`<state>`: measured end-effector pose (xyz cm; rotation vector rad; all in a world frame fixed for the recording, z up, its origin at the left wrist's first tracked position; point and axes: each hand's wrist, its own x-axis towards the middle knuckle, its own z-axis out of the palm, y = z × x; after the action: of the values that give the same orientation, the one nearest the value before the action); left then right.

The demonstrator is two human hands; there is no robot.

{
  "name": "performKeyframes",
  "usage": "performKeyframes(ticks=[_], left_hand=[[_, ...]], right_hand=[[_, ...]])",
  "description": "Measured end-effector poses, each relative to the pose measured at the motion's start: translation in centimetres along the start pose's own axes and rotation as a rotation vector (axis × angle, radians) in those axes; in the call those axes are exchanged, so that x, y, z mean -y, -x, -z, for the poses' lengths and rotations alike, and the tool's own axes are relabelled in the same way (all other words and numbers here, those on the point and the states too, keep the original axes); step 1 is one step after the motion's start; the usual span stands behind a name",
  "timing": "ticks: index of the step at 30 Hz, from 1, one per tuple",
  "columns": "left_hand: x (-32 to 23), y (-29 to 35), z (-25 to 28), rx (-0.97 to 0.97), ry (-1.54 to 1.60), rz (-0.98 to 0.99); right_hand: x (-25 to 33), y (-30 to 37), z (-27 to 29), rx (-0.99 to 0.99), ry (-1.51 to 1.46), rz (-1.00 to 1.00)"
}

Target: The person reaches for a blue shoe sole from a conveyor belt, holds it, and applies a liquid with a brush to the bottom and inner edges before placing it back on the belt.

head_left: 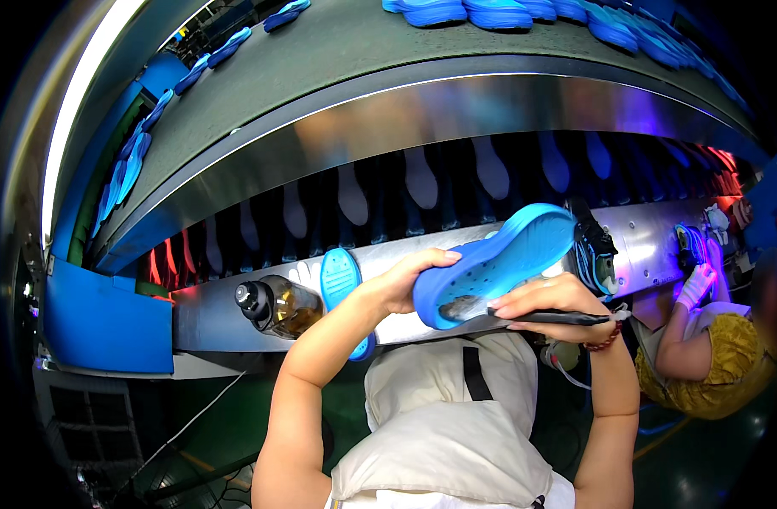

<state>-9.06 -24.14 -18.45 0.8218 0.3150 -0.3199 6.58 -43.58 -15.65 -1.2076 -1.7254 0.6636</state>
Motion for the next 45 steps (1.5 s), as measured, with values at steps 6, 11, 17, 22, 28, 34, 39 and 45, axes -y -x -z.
performKeyframes(ticks=[6, 11, 17, 22, 28, 34, 39, 45], left_hand=[[0.5, 0.9, 1.1, -0.085, -0.126, 0.052], [0.4, 1.7, 1.8, -0.119, -0.059, 0.015], [0.7, 2.3, 3.9, -0.126, -0.009, -0.106], [0.7, 4.4, 5.0, -0.272, -0.025, -0.294], [3.8, -4.1, 4.7, 0.111, 0.462, -0.551], [6.7, -6.1, 3.8, -0.046, 0.540, -0.396], [6.0, -5.9, 4.1, -0.158, 0.473, -0.542], [4.9, -4.0, 4.3, -0.074, 0.518, -0.639]], right_hand=[[1.0, 0.2, 1.1, 0.151, 0.022, -0.069], [-0.7, 1.1, 0.0, 0.061, -0.037, -0.080], [-2.1, 1.2, 0.5, -0.183, -0.045, -0.189], [0.5, 1.8, -0.7, -0.018, -0.049, -0.107], [-2.3, 0.1, -3.1, -0.463, -0.112, -0.171], [-6.6, -0.6, -3.9, -0.548, -0.270, -0.449], [-4.7, -1.3, -6.7, -0.424, 0.291, -0.027], [-1.4, -0.1, -5.2, -0.159, 0.092, -0.019]])
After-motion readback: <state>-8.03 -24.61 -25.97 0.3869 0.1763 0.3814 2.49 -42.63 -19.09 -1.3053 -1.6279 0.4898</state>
